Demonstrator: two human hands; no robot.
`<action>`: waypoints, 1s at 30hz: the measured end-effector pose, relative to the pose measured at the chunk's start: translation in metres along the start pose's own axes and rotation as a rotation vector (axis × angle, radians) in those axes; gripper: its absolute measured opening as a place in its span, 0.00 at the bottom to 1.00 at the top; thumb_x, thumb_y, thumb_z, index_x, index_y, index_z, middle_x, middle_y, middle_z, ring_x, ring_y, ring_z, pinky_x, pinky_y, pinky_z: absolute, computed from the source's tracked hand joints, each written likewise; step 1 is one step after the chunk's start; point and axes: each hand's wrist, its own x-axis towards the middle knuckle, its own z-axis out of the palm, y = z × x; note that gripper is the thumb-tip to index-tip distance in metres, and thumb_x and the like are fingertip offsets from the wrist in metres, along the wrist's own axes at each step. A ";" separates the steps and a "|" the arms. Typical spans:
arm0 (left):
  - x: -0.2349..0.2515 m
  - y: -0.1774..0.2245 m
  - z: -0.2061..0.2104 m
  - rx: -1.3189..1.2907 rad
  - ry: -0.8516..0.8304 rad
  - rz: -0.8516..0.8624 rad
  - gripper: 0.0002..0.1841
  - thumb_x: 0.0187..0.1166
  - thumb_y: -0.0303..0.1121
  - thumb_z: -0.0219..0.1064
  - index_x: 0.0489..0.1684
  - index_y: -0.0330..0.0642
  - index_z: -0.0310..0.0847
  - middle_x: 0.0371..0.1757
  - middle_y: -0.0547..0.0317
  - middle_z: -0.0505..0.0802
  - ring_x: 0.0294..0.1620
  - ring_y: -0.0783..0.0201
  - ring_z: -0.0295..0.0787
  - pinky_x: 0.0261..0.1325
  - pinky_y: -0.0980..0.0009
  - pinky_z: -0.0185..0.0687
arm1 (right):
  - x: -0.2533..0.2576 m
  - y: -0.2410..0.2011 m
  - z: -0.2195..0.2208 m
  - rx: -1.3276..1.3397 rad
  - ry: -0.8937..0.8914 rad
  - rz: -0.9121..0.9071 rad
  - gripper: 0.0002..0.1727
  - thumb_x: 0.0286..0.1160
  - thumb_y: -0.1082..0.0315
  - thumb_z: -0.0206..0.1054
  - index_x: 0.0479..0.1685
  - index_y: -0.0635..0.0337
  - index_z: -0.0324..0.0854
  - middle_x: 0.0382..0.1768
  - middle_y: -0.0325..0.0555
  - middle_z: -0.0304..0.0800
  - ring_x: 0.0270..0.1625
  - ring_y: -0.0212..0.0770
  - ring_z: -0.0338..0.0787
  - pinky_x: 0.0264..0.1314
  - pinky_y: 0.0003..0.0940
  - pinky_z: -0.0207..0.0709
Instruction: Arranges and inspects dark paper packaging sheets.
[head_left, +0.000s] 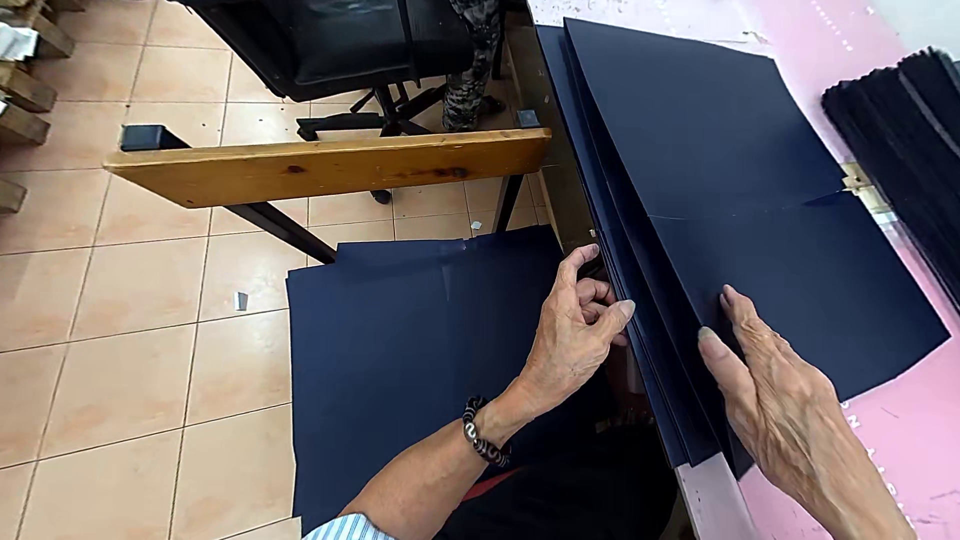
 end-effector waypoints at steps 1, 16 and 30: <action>0.000 -0.001 0.000 -0.010 -0.001 0.003 0.38 0.78 0.21 0.68 0.89 0.41 0.50 0.42 0.50 0.92 0.31 0.63 0.94 0.39 0.70 0.94 | 0.000 0.000 -0.002 0.012 0.001 -0.003 0.38 0.92 0.46 0.44 0.80 0.74 0.72 0.70 0.68 0.85 0.72 0.64 0.87 0.76 0.51 0.77; -0.005 -0.002 -0.013 0.981 0.008 0.449 0.22 0.86 0.42 0.60 0.76 0.51 0.83 0.71 0.50 0.88 0.68 0.53 0.85 0.64 0.58 0.81 | -0.001 -0.009 -0.013 0.074 -0.048 0.048 0.39 0.94 0.45 0.43 0.81 0.76 0.69 0.69 0.69 0.85 0.72 0.57 0.88 0.76 0.45 0.78; -0.008 0.008 -0.011 0.515 -0.009 0.309 0.19 0.83 0.32 0.65 0.70 0.35 0.76 0.60 0.53 0.90 0.57 0.68 0.88 0.54 0.72 0.86 | -0.007 -0.015 0.007 -0.044 -0.066 -0.014 0.48 0.82 0.30 0.50 0.79 0.69 0.74 0.75 0.78 0.75 0.76 0.79 0.76 0.72 0.71 0.72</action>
